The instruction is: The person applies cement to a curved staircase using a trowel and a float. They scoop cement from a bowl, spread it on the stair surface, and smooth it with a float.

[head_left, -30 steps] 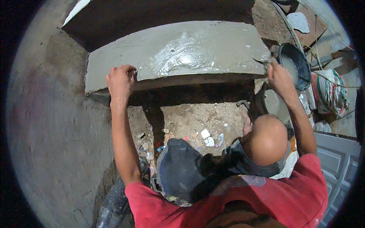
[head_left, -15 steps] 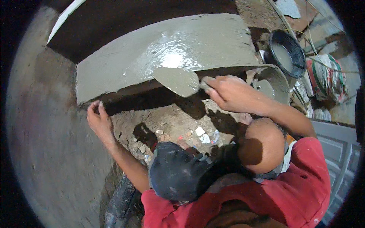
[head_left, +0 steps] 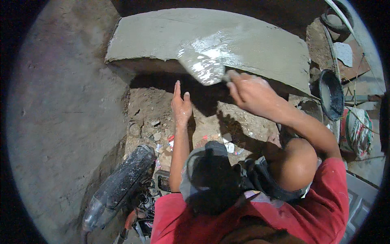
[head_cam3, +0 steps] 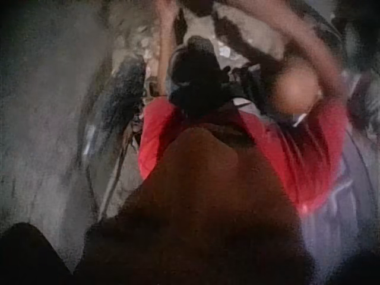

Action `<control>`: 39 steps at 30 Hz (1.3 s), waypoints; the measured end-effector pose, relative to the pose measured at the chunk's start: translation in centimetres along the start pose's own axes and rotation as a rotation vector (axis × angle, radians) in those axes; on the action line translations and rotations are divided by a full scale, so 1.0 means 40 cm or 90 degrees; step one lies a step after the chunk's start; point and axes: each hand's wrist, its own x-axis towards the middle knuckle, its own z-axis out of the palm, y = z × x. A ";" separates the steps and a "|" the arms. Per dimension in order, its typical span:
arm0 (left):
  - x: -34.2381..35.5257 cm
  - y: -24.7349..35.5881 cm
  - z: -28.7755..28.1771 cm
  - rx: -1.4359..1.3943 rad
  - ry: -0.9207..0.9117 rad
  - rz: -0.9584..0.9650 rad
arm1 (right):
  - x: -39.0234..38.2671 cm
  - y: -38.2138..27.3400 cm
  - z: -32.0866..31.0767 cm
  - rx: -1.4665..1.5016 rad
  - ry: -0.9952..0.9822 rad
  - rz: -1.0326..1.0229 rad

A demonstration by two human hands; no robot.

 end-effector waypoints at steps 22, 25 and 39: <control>0.075 0.079 0.020 -0.116 0.020 -0.041 | -0.009 0.171 -0.005 0.035 0.006 0.316; 0.111 0.101 0.013 -0.097 -0.055 -0.035 | 0.168 0.011 0.047 0.051 -0.111 0.080; 0.112 0.056 0.047 -0.102 -0.063 -0.035 | -0.171 0.514 -0.131 -0.238 0.153 0.410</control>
